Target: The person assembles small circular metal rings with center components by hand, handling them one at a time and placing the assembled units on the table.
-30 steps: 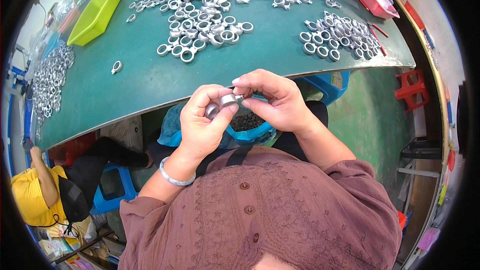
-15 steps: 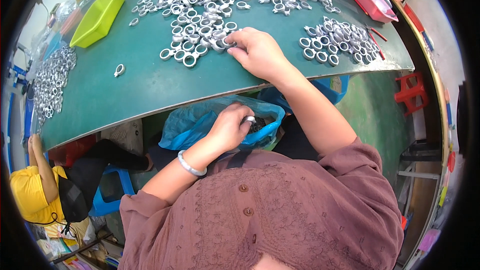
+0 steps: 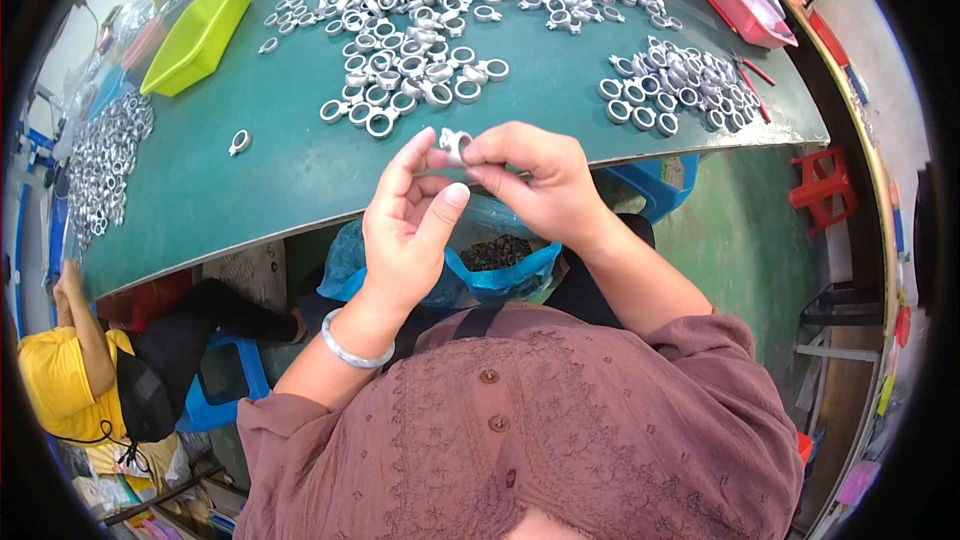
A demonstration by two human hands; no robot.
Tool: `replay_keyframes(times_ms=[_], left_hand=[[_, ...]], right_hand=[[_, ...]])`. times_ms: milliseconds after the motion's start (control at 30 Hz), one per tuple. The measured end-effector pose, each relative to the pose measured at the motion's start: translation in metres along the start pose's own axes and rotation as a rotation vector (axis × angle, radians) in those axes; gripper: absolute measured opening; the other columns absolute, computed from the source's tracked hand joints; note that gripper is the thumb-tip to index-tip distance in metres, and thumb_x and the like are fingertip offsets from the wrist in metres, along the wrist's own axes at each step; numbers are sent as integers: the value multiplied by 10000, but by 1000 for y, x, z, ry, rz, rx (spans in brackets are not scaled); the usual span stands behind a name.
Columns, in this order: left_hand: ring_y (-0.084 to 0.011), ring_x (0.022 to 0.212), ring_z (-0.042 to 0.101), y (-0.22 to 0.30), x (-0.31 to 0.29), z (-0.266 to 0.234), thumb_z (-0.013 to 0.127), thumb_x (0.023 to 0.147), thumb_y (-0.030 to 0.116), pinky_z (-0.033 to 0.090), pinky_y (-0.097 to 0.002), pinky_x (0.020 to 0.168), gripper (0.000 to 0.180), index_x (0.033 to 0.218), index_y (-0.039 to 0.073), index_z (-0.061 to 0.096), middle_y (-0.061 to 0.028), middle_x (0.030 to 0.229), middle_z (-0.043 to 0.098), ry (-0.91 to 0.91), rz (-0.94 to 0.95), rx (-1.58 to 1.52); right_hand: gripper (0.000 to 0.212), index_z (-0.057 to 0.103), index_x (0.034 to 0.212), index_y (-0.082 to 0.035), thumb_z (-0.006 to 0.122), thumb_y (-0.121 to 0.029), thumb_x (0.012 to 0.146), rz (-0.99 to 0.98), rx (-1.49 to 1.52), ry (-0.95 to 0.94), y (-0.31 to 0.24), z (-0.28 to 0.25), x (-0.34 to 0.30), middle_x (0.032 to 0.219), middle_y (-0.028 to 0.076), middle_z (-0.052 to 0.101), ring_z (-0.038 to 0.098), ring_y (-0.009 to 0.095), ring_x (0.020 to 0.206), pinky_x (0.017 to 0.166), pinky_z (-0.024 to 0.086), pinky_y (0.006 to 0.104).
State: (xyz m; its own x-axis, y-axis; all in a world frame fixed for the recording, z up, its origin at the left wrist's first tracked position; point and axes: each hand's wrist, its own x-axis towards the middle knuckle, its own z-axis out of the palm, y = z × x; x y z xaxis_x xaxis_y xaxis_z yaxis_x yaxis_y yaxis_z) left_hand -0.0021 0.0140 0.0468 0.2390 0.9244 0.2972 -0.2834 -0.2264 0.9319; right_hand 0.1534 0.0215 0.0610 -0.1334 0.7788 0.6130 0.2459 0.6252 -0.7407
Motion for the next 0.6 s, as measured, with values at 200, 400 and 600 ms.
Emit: replay_keyframes(times_ms=[200,400,600], left_hand=[[-148,943,533,-3,2,-5,571,802,-8,445,-242,792,319,1115,-30,513,-94,1121,472,-82,85,74],[-142,877,573,-7,-4,-8,581,793,-17,462,-243,770,316,1102,-27,510,-83,1045,539,-71,42,103],[-128,882,575,-9,-6,-7,577,792,-29,462,-245,782,334,1114,-25,487,-72,983,584,-66,-5,75]], right_hand=[[188,595,905,-15,622,45,728,-36,52,-46,-4,1,-10,856,88,621,610,153,764,673,483,249],[231,580,949,-12,620,39,727,65,115,-43,-9,-4,-13,866,67,588,579,117,723,640,468,226],[258,580,968,-23,627,31,720,73,113,-78,-16,-3,-12,846,52,568,569,117,725,618,455,221]])
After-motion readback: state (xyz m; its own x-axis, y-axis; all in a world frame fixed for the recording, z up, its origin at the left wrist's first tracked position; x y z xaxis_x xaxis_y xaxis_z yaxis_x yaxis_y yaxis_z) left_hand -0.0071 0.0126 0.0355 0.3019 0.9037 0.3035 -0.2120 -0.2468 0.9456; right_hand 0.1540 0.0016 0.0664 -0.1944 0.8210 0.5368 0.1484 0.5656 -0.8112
